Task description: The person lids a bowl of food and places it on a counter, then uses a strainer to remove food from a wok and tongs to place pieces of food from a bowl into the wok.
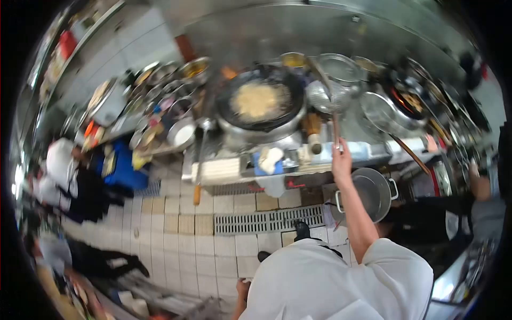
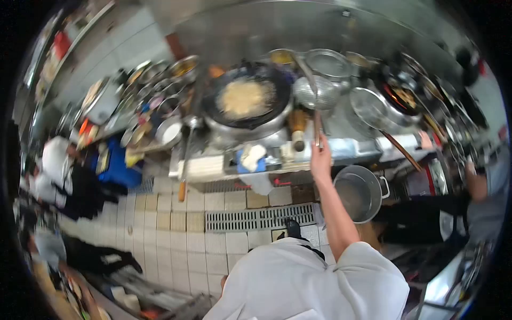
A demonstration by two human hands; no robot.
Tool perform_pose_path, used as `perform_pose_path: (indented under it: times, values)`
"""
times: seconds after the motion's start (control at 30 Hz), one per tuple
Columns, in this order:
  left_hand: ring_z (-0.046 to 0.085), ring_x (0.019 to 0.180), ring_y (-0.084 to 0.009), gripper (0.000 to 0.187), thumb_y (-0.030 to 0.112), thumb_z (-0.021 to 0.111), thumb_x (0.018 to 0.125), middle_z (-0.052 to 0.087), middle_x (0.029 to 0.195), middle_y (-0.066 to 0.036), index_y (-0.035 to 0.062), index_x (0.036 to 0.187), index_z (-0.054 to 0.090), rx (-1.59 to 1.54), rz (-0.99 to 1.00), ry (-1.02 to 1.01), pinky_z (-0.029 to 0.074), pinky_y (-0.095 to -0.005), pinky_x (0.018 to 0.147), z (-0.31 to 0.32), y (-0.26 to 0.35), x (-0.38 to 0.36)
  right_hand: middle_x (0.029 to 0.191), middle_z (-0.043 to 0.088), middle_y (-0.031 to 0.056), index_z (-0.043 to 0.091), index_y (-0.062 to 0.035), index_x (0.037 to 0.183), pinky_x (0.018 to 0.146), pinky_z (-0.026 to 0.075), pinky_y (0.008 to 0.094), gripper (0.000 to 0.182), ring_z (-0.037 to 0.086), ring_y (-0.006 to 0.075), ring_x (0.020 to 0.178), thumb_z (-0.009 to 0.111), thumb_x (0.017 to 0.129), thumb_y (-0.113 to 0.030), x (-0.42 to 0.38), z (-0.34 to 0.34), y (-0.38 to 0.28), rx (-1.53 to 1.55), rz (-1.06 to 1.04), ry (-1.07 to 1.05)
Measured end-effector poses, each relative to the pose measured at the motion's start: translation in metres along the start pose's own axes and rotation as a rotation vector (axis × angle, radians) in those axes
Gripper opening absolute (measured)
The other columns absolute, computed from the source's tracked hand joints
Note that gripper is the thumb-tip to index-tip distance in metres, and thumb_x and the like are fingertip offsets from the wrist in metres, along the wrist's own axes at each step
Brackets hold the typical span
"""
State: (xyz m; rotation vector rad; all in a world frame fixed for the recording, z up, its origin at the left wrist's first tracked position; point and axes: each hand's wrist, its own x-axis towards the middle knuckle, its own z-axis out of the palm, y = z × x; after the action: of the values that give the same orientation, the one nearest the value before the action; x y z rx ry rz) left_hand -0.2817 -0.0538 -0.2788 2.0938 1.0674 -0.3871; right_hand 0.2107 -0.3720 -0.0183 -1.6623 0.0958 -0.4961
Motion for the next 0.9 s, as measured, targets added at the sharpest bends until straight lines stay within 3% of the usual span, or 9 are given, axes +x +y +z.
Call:
perform_pose_path:
  times: [0.1, 0.13, 0.23, 0.37, 0.53, 0.7, 0.73, 0.83, 0.9]
  values:
    - [0.061, 0.068, -0.0293, 0.036, 0.015, 0.059, 0.064, 0.061, 0.077, -0.019, 0.0004, 0.097, 0.057, 0.148, 0.098, -0.083, 0.049, -0.0368, 0.063, 0.007, -0.010, 0.017, 0.101, 0.058, 0.0153, 0.043, -0.0023, 0.122, 0.076, 0.043, 0.0339, 0.040, 0.055, 0.0221, 0.088, 0.050, 0.084, -0.013, -0.006, -0.015, 0.046, -0.317, -0.164, 0.113]
    - [0.061, 0.068, -0.0294, 0.035, 0.015, 0.059, 0.064, 0.061, 0.077, -0.019, 0.0007, 0.097, 0.057, 0.205, 0.134, -0.110, 0.048, -0.0372, 0.063, 0.006, -0.009, 0.025, 0.101, 0.057, 0.0212, 0.042, -0.0062, 0.123, 0.080, 0.042, 0.0354, 0.040, 0.055, 0.0254, 0.091, 0.048, 0.084, -0.013, -0.011, -0.024, -0.016, -0.368, 0.302, -0.091]
    - [0.060, 0.069, -0.0298, 0.033, 0.016, 0.059, 0.065, 0.061, 0.077, -0.019, 0.0015, 0.094, 0.058, 0.395, 0.270, -0.190, 0.048, -0.0385, 0.063, -0.001, 0.010, 0.054, 0.076, 0.056, 0.0242, 0.041, -0.0074, 0.118, 0.063, 0.044, 0.0491, 0.039, 0.055, 0.0411, 0.073, 0.045, 0.080, -0.014, 0.006, -0.006, 0.083, -0.482, 0.065, -0.009]
    - [0.060, 0.069, -0.0304, 0.030, 0.018, 0.058, 0.066, 0.060, 0.078, -0.019, 0.0027, 0.091, 0.059, 0.651, 0.496, -0.278, 0.048, -0.0402, 0.063, -0.021, 0.045, 0.099, 0.082, 0.057, 0.0248, 0.048, -0.0043, 0.111, 0.068, 0.045, 0.0495, 0.034, 0.056, 0.0407, 0.078, 0.045, 0.080, -0.018, -0.006, -0.025, 0.064, -0.600, 0.303, -0.136]
    - [0.059, 0.069, -0.0311, 0.026, 0.020, 0.057, 0.067, 0.060, 0.078, -0.019, 0.0040, 0.087, 0.060, 0.896, 0.805, -0.349, 0.047, -0.0423, 0.063, -0.034, 0.077, 0.161, 0.090, 0.057, 0.0219, 0.054, -0.0010, 0.099, 0.076, 0.042, 0.0460, 0.032, 0.053, 0.0397, 0.087, 0.051, 0.081, -0.027, -0.123, -0.085, 0.072, -0.553, 0.144, 0.135]
    - [0.058, 0.070, -0.0318, 0.023, 0.022, 0.056, 0.068, 0.059, 0.079, -0.019, 0.0054, 0.084, 0.061, 1.158, 1.144, -0.421, 0.046, -0.0444, 0.062, -0.036, 0.092, 0.222, 0.089, 0.057, 0.0202, 0.056, -0.0030, 0.094, 0.077, 0.044, 0.0462, 0.028, 0.053, 0.0379, 0.089, 0.049, 0.080, -0.027, -0.365, -0.202, 0.124, -0.964, 0.636, -0.092]
    - [0.058, 0.070, -0.0319, 0.023, 0.022, 0.055, 0.068, 0.059, 0.079, -0.019, 0.0057, 0.083, 0.062, 1.216, 1.215, -0.444, 0.046, -0.0448, 0.062, -0.035, 0.091, 0.229, 0.091, 0.057, 0.0207, 0.055, -0.0022, 0.090, 0.078, 0.044, 0.0467, 0.028, 0.053, 0.0371, 0.090, 0.050, 0.079, -0.027, -0.428, -0.219, 0.139, -0.900, 0.824, 0.146]
    - [0.058, 0.070, -0.0323, 0.022, 0.023, 0.055, 0.069, 0.059, 0.079, -0.019, 0.0065, 0.081, 0.062, 1.551, 1.442, -0.549, 0.046, -0.0461, 0.062, -0.028, 0.083, 0.246, 0.086, 0.060, 0.0188, 0.059, -0.0025, 0.084, 0.073, 0.046, 0.0439, 0.025, 0.057, 0.0356, 0.083, 0.051, 0.075, -0.024, -0.596, -0.264, 0.108, -1.008, 1.240, 0.213]
    - [0.057, 0.066, -0.0310, 0.025, 0.024, 0.054, 0.070, 0.058, 0.074, -0.017, 0.0010, 0.076, 0.061, 1.120, 1.613, -0.307, 0.046, -0.0450, 0.059, -0.028, 0.086, 0.247, 0.092, 0.061, 0.0186, 0.064, -0.0030, 0.077, 0.074, 0.047, 0.0398, 0.020, 0.058, 0.0331, 0.086, 0.054, 0.068, -0.018, -0.663, -0.273, 0.064, -0.926, 1.555, 0.167]
